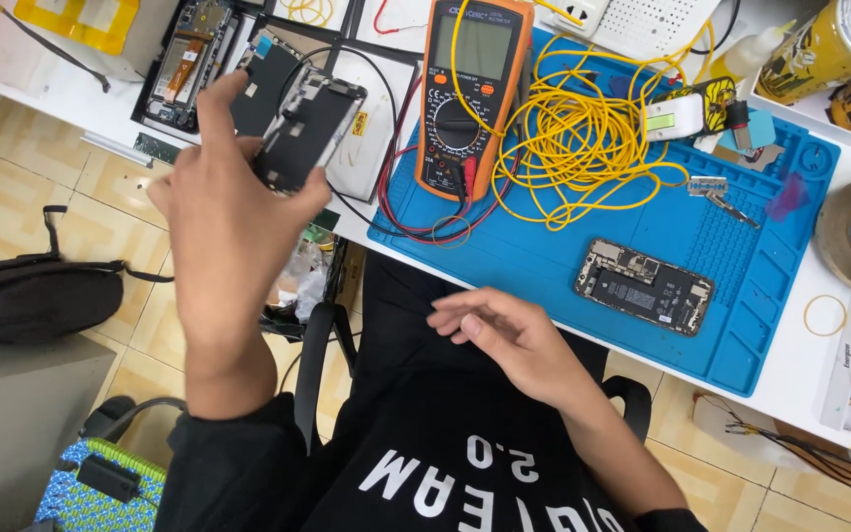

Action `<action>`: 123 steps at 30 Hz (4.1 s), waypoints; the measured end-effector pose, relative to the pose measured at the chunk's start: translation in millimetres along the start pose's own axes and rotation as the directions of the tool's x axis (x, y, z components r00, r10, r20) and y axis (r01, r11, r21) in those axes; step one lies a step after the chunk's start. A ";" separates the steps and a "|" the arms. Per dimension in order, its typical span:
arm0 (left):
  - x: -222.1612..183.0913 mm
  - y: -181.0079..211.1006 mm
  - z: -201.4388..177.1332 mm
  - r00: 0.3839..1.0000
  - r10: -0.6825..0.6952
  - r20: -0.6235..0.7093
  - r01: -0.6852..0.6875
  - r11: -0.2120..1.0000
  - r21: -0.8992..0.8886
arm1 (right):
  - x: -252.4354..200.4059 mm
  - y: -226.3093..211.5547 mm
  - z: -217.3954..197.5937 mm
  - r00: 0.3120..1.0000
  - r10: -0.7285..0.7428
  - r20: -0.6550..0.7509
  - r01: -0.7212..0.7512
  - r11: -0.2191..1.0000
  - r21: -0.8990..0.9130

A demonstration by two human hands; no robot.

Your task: A person is repairing a smartphone by disconnecting the screen and using a UV curing light on internal components.

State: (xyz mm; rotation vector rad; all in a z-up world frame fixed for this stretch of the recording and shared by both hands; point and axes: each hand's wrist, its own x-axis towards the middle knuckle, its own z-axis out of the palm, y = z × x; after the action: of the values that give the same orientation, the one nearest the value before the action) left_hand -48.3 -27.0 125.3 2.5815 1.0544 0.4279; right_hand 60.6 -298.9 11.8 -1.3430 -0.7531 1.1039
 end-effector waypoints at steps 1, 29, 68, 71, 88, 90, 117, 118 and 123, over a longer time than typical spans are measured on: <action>-11.3 5.5 1.8 1.000 0.005 -0.001 -0.005 1.000 0.000 | 8.6 -2.2 3.3 1.000 -0.003 -0.003 0.003 1.000 0.000; -126.7 78.6 106.7 0.953 0.261 -0.153 -0.234 0.318 -0.919 | -5.8 11.2 -20.8 0.769 -0.199 -0.607 0.463 0.828 0.316; -128.7 87.9 137.0 0.954 0.288 0.080 0.061 0.075 -0.995 | -33.0 20.5 -33.5 0.578 -0.351 -0.737 0.561 0.827 0.046; -129.0 86.5 135.7 0.952 0.278 0.128 0.115 0.061 -0.991 | -33.4 23.3 -35.4 0.580 -0.363 -0.730 0.556 0.831 0.029; -127.9 79.6 143.0 0.938 0.277 0.210 0.218 0.001 -0.976 | -34.3 24.6 -35.0 0.583 -0.358 -0.729 0.549 0.835 0.029; -128.0 79.4 144.3 0.938 0.267 0.220 0.227 0.007 -0.974 | -34.3 25.5 -35.4 0.581 -0.371 -0.725 0.542 0.840 0.005; -123.9 78.8 148.8 0.928 0.260 0.266 0.279 -0.010 -0.960 | -36.3 39.0 -45.6 0.513 -0.348 -0.785 0.490 0.869 -0.065; -124.8 78.8 149.5 0.927 0.261 0.269 0.281 -0.011 -0.960 | -38.1 44.8 -50.7 0.512 -0.346 -0.786 0.488 0.870 -0.065; -125.2 79.8 149.4 0.917 0.271 0.293 0.301 0.013 -0.953 | -42.7 48.3 -59.1 0.501 -0.320 -0.804 0.478 0.877 -0.052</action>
State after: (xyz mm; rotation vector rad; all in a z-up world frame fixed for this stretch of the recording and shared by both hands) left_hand -26.3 -197.0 2.9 1.1291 0.2640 0.3740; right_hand 91.6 -365.3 -35.9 -1.2384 -0.2374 0.0996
